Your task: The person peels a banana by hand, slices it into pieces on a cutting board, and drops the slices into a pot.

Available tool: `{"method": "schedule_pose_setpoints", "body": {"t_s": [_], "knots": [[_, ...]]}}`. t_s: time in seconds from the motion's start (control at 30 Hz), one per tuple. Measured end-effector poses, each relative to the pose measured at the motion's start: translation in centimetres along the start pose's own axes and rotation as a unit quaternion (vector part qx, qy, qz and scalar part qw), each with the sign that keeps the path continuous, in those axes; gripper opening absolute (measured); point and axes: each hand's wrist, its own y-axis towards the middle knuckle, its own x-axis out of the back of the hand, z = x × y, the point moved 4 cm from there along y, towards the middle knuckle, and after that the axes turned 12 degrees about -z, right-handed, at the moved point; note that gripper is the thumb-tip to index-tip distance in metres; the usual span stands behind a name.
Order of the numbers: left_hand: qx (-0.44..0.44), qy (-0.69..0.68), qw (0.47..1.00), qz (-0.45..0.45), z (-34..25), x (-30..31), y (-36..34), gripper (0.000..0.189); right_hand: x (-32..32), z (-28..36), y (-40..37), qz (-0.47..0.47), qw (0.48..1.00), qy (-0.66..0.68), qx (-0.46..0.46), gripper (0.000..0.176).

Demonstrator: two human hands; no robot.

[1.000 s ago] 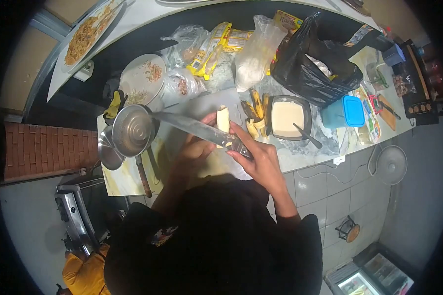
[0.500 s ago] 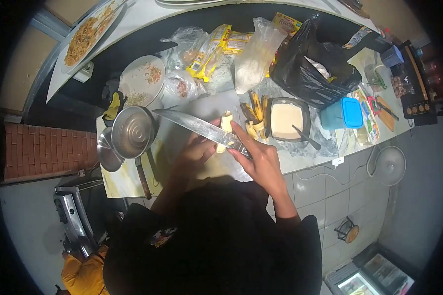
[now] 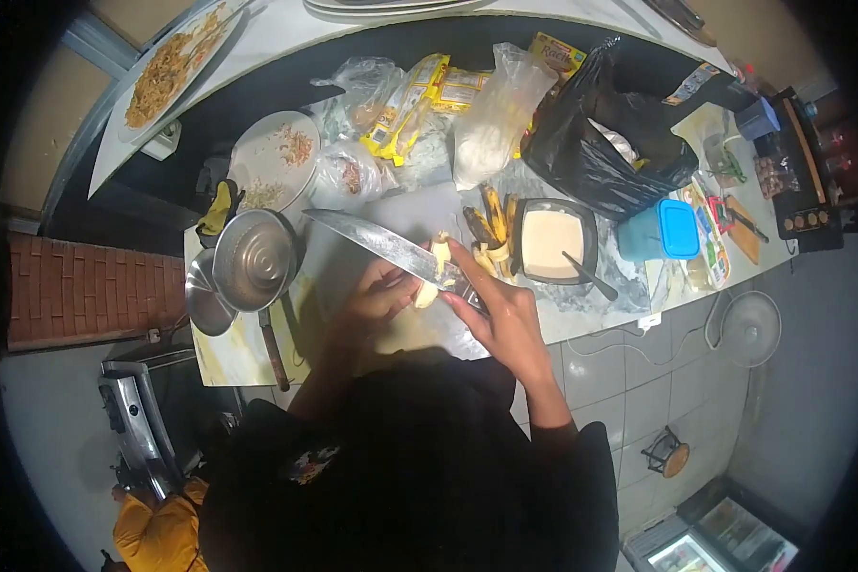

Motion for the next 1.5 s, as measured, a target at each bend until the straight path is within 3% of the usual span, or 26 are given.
{"method": "schedule_pose_setpoints", "body": {"t_s": [0.17,0.27,0.33,0.43,0.57,0.63,0.77,0.87,0.93,1.0,1.07,1.13,1.37,1.5], "knots": [[0.006,0.021,0.999,0.041,0.2,0.4,0.2,0.024,0.0,-0.1,0.2,0.018,1.0,-0.018,-0.008,0.058],[-0.048,0.038,0.996,0.063,-0.9,-0.7,-0.3,0.027,0.0,0.0,0.3,0.008,1.0,-0.014,0.008,0.056],[-0.089,0.034,0.995,0.025,-2.5,-1.9,-1.5,0.028,-0.1,-0.1,0.4,0.001,1.0,-0.003,0.019,0.054],[-0.017,0.025,0.998,0.055,-1.5,-1.1,-0.4,0.029,0.0,0.1,0.4,-0.001,1.0,0.005,0.019,0.051],[-0.018,0.037,0.996,0.074,-0.8,-0.7,0.0,0.03,-0.2,-0.4,0.2,0.011,1.0,0.021,-0.018,0.049],[-0.087,0.056,0.992,0.071,-1.2,-0.7,-0.3,0.03,-0.1,-0.4,0.4,0.007,0.999,0.034,-0.017,0.048],[-0.038,0.049,0.994,0.09,-1.2,-0.9,-0.1,0.032,0.2,-0.2,0.6,0.022,0.997,0.043,-0.052,0.045],[-0.017,0.056,0.995,0.075,-1.1,-0.9,-0.3,0.038,0.2,-1.3,0.7,-0.04,0.997,0.066,0.011,0.042],[0.003,0.046,0.993,0.107,-1.2,-1.6,-0.3,0.043,0.4,-1.6,0.4,-0.04,0.996,0.073,-0.034,0.038],[0.005,0.041,0.993,0.107,-0.8,-1.5,0.2,0.044,0.1,-3.4,-0.3,-0.024,0.972,0.144,-0.185,0.035],[0.007,0.034,0.994,0.106,-0.6,-1.7,0.3,0.045,0.3,-3.3,-0.3,-0.01,0.958,0.184,-0.221,0.033],[-0.009,0.011,0.998,0.065,-1.1,-2.0,0.1,0.047,0.3,-3.8,-0.4,0.004,0.96,0.147,-0.236,0.035],[0.017,-0.047,0.997,0.062,1.9,-0.2,1.9,0.053,-0.2,-4.6,-1.5,-0.025,0.975,0.055,-0.212,0.026],[0.029,-0.111,0.993,0.034,3.0,0.5,2.9,0.045,-0.7,-6.2,-2.2,-0.004,0.983,-0.044,-0.18,0.024]]}}
